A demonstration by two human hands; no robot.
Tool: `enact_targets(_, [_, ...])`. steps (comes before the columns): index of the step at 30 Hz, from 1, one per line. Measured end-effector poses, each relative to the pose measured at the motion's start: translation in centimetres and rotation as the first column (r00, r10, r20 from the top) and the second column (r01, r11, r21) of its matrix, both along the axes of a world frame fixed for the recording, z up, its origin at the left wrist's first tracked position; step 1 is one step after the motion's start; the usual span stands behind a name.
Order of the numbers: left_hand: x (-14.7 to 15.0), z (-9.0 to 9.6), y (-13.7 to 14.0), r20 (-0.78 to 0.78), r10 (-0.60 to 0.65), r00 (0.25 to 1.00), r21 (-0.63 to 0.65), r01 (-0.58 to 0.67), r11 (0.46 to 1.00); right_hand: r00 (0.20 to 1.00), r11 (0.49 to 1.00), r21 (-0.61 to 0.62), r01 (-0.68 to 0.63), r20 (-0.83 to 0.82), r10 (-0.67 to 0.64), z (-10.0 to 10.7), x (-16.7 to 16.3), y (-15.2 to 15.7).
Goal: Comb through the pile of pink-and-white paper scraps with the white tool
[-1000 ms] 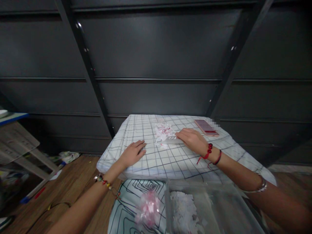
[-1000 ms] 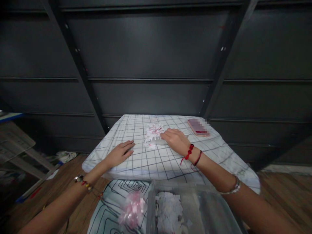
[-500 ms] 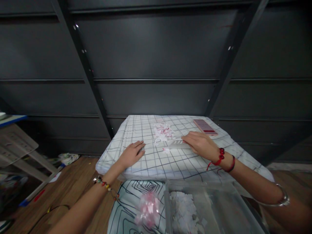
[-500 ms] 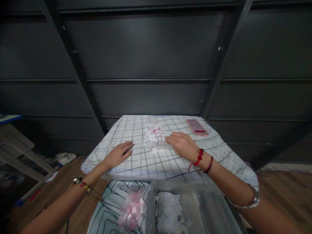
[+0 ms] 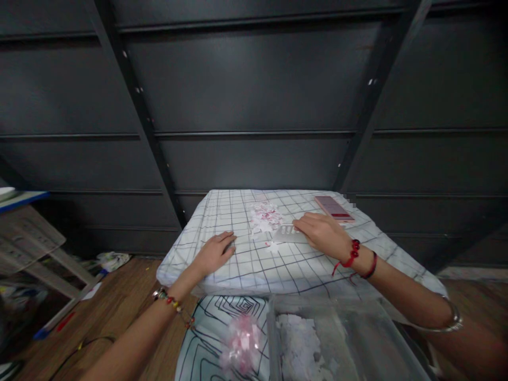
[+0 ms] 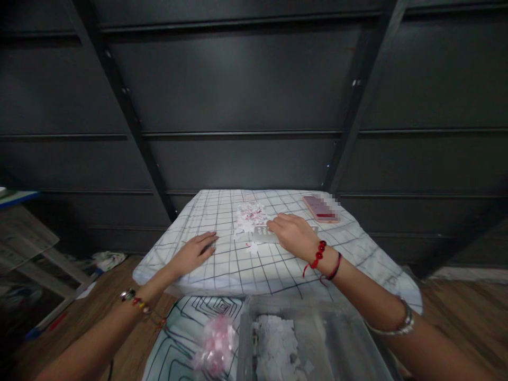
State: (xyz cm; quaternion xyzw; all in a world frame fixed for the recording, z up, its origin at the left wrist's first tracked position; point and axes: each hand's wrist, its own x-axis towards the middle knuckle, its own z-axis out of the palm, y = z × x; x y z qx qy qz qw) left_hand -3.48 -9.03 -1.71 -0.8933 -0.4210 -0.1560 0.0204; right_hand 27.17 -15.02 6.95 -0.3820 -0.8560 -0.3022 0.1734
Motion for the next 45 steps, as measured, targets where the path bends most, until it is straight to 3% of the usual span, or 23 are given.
enact_targets(7, [0.0,-0.1,0.0,0.004,0.004,1.0,0.005,-0.004,1.0,0.999,0.999,0.021,-0.038,0.006,0.038,0.0,0.0,-0.4])
enact_targets(17, [-0.1,-0.3,0.2,-0.003,-0.001,1.0,0.015,0.001,1.0,0.999,0.999,-0.022,0.032,-0.012,-0.032,-0.1,1.3,-1.1])
enact_targets(23, [-0.1,-0.2,0.2,0.014,-0.007,1.0,0.013,0.007,1.0,0.999,0.999,0.032,0.026,-0.022,-0.026,0.1,-0.1,-0.7])
enact_targets(33, [0.1,0.1,0.0,0.001,0.002,1.0,0.005,-0.002,1.0,0.998,0.998,0.002,-0.055,-0.003,0.055,0.8,-1.9,-1.3])
enact_targets(39, [0.0,0.0,0.1,0.009,-0.007,1.0,0.01,0.007,1.0,0.999,0.999,0.005,0.039,0.034,-0.039,1.0,-2.2,-1.6])
enact_targets(45, [-0.1,-0.2,0.2,0.035,-0.015,0.999,0.001,0.015,1.0,0.998,0.997,-0.043,-0.057,-0.007,0.057,0.7,-3.2,-2.9])
